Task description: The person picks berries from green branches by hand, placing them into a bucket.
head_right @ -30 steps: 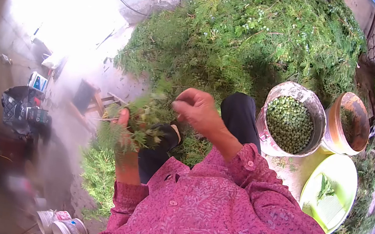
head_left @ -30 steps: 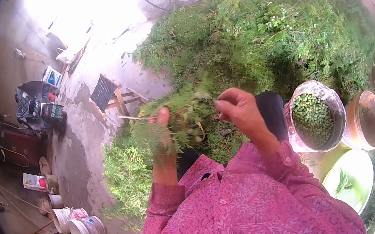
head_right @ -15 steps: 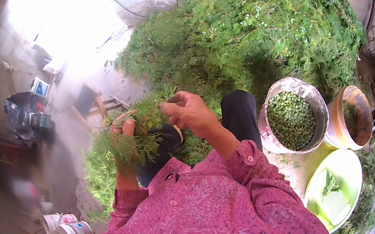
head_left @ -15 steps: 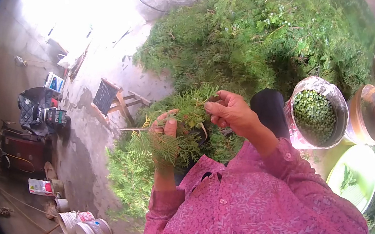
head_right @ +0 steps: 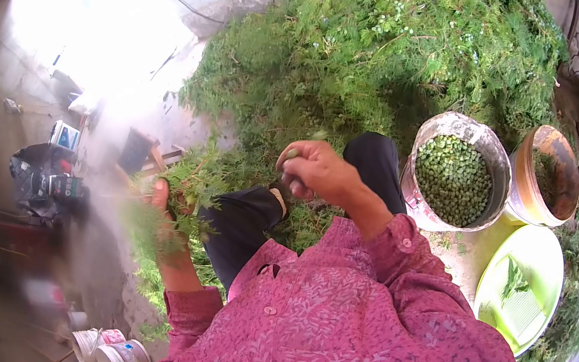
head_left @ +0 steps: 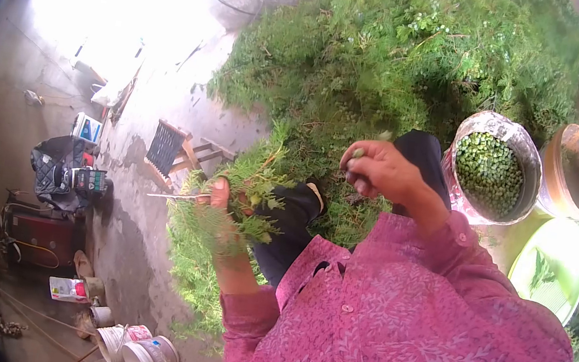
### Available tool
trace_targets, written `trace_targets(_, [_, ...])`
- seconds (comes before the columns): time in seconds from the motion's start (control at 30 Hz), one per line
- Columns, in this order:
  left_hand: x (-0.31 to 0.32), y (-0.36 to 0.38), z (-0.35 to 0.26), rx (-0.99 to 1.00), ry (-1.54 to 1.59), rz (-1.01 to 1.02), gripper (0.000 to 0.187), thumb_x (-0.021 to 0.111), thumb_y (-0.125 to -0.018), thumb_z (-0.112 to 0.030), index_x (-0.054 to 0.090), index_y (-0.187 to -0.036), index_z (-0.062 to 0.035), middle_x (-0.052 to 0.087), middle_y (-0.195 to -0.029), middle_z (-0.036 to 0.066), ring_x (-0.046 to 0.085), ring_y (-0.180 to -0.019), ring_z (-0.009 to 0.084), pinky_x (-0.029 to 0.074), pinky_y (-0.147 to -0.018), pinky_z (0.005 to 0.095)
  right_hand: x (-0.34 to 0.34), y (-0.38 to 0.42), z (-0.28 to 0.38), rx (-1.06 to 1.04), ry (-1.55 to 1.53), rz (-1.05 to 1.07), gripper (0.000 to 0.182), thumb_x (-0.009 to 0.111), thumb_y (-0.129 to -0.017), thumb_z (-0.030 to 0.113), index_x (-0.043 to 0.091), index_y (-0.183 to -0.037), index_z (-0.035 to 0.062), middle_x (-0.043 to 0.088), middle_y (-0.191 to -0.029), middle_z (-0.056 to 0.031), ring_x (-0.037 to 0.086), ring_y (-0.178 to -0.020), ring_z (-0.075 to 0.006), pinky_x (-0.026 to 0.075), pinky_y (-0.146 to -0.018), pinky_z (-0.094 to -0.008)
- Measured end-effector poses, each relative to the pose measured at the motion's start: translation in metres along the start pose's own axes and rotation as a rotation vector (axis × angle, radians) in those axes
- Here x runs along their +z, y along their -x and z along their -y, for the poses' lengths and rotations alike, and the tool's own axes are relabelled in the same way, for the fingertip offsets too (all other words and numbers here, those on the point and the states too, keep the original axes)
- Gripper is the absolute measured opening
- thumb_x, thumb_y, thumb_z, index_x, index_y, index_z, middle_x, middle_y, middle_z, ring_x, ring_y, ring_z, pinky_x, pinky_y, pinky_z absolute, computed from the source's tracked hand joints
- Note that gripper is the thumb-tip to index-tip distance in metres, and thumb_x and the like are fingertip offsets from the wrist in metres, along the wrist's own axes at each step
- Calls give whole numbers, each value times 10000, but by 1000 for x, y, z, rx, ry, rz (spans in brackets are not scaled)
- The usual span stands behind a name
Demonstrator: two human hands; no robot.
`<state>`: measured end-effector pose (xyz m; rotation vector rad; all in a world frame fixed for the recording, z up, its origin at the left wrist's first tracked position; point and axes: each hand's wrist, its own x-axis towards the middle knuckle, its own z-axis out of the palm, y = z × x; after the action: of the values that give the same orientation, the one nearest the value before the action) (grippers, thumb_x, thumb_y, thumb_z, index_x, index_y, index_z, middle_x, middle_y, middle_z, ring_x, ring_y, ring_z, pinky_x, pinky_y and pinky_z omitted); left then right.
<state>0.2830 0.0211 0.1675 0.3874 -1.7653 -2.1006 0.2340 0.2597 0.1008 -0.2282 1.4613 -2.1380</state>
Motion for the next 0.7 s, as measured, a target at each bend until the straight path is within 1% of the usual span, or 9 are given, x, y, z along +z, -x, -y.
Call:
trace_targets(0.07, [6, 4, -2, 11, -15, -19, 172, 607, -807, -189, 550, -884, -46, 555, -712, 49, 527, -538, 119, 413, -412, 215, -8, -2, -6, 5, -207, 23, 232, 475, -788, 26, 521, -1012, -16, 584, -801, -96, 557, -575, -109, 431, -477, -213])
trace_targets(0.23, [12, 5, 2, -68, -25, -47, 185, 621, -796, -183, 546, -892, -44, 555, -714, 49, 525, -547, 114, 419, -412, 219, 13, -2, -4, -23, -254, 95, 349, 553, -784, 54, 459, -1112, -18, 563, -902, -116, 568, -675, -125, 434, -504, -208])
trace_targets(0.3, [11, 7, 3, -93, 32, 8, 192, 614, -801, -190, 542, -898, -42, 561, -731, 50, 529, -567, 114, 423, -427, 217, 19, -5, -2, -17, -247, 110, 391, 587, -783, 72, 442, -1135, -18, 555, -920, -121, 566, -699, -127, 431, -509, -205])
trace_targets(0.37, [11, 10, 7, -108, 48, 32, 190, 608, -804, -193, 539, -899, -44, 565, -745, 51, 531, -574, 116, 426, -433, 220, 26, -7, 2, -25, -230, 101, 444, 640, -775, 125, 435, -1140, -21, 550, -898, -114, 556, -700, -117, 414, -494, -195])
trace_targets(0.43, [16, 13, 9, -120, 63, 59, 188, 603, -807, -195, 536, -901, -46, 570, -760, 52, 533, -581, 117, 429, -439, 222, 31, -15, -5, -33, -285, 107, 434, 628, -793, 125, 428, -1160, 6, 552, -871, -95, 553, -675, -109, 392, -466, -186])
trace_targets(0.5, [21, 15, 10, -182, 52, 45, 136, 552, -841, -176, 547, -833, -40, 573, -694, 48, 518, -492, 90, 376, -368, 189, 36, -19, -8, -40, -338, 115, 426, 616, -811, 125, 422, -1179, 33, 554, -845, -77, 550, -649, -101, 370, -439, -177])
trace_targets(0.6, [20, 15, 16, -220, 84, 46, 163, 533, -845, -201, 557, -858, -41, 584, -692, 34, 526, -493, 87, 377, -376, 177, 41, -18, -9, -80, -385, 168, 379, 620, -809, 119, 441, -1138, 59, 545, -768, -45, 528, -589, -90, 340, -410, -189])
trace_targets(0.67, [14, 12, 20, -237, 112, 66, 179, 530, -844, -216, 561, -867, -41, 586, -688, 29, 527, -492, 86, 377, -377, 173, 41, -15, -8, -117, -288, 174, 303, 645, -781, 148, 485, -1016, 43, 523, -671, -17, 459, -510, -67, 319, -413, -192])
trace_targets(0.7, [9, 9, 21, -264, 112, 108, 195, 532, -841, -231, 565, -872, -41, 589, -688, 28, 525, -487, 84, 379, -378, 174, 41, -13, -6, -117, -288, 174, 303, 645, -781, 148, 485, -1016, 43, 523, -671, -17, 459, -510, -67, 319, -413, -192])
